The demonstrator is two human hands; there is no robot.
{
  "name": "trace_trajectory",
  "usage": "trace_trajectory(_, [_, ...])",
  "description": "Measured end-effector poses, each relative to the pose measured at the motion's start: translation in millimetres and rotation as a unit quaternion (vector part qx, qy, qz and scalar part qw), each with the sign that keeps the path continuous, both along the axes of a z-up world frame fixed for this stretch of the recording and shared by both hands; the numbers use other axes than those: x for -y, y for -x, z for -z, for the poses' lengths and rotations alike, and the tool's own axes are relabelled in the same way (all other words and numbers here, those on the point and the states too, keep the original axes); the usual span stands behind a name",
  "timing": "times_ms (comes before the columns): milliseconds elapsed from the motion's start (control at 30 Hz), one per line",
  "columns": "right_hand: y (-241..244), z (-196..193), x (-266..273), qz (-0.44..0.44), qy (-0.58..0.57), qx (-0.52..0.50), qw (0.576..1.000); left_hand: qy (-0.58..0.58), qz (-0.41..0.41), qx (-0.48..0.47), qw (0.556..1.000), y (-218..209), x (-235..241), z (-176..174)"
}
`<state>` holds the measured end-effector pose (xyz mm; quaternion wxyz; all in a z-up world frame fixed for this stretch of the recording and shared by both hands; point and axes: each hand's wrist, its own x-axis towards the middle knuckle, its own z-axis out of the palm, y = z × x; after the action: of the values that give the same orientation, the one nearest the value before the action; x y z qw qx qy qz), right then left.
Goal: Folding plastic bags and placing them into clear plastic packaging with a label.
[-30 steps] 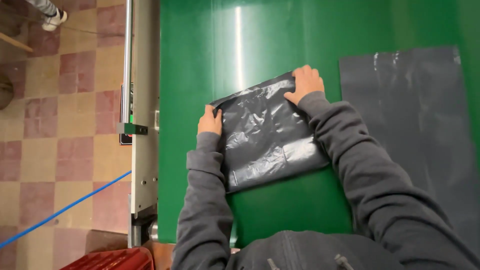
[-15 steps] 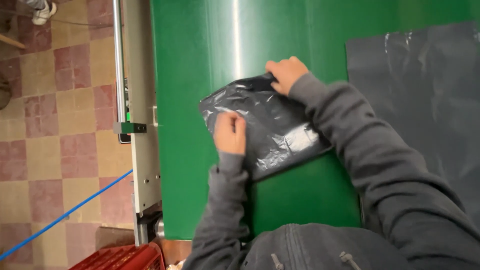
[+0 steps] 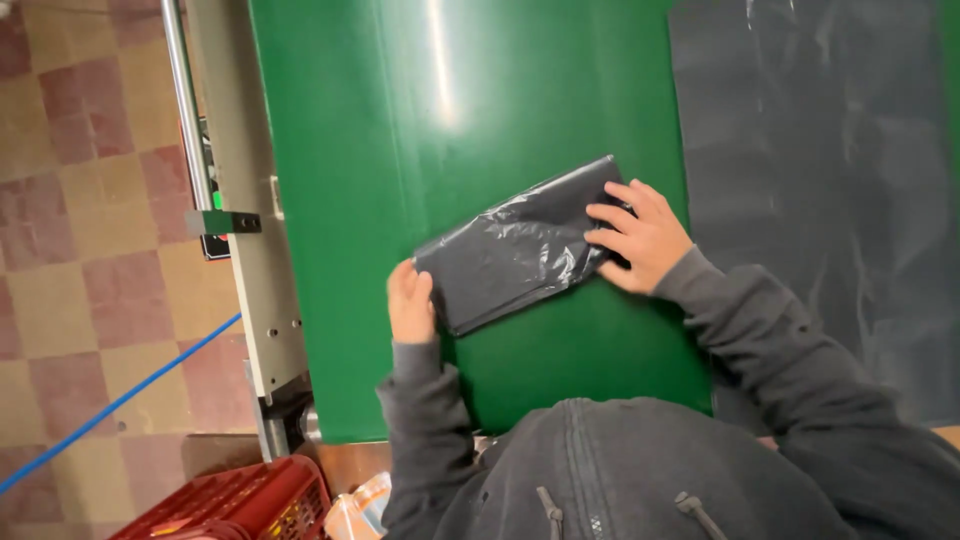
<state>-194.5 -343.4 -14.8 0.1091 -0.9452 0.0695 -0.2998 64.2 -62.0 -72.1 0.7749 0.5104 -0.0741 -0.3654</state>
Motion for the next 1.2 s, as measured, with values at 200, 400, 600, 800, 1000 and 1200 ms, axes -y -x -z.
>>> trace_trajectory(200, [-71.7, -8.1, -64.6, -0.071, -0.141, 0.083, 0.984, -0.319, -0.072, 0.735, 0.595, 85.2, 81.2, -75.4])
trace_trajectory(400, [-86.6, 51.8, -37.2, 0.005, -0.017, 0.034, 0.999, -0.421, 0.086, 0.764, 0.482, 75.0, 65.1, -12.0])
trace_trajectory(600, [-54.3, 44.2, -4.8, 0.161, -0.005, -0.073, 0.984, -0.306, 0.174, 0.817, 0.456, 41.8, -20.8, -49.8])
trace_trajectory(800, [-42.2, 65.2, -143.2, -0.057, -0.021, -0.017, 0.998, -0.127, 0.174, 0.936, 0.279, 48.6, -3.1, -66.4])
trace_trajectory(1000, [49.1, 89.3, -202.7, -0.184, -0.297, 0.116, 0.930, -0.091, 0.555, 0.337, 0.755, 57.1, -8.6, -30.6])
trace_trajectory(1200, [37.2, 98.6, -179.7, 0.269, -0.670, -0.024, 0.692, -0.332, 0.431, 0.515, 0.662, 63.2, 6.4, -18.6])
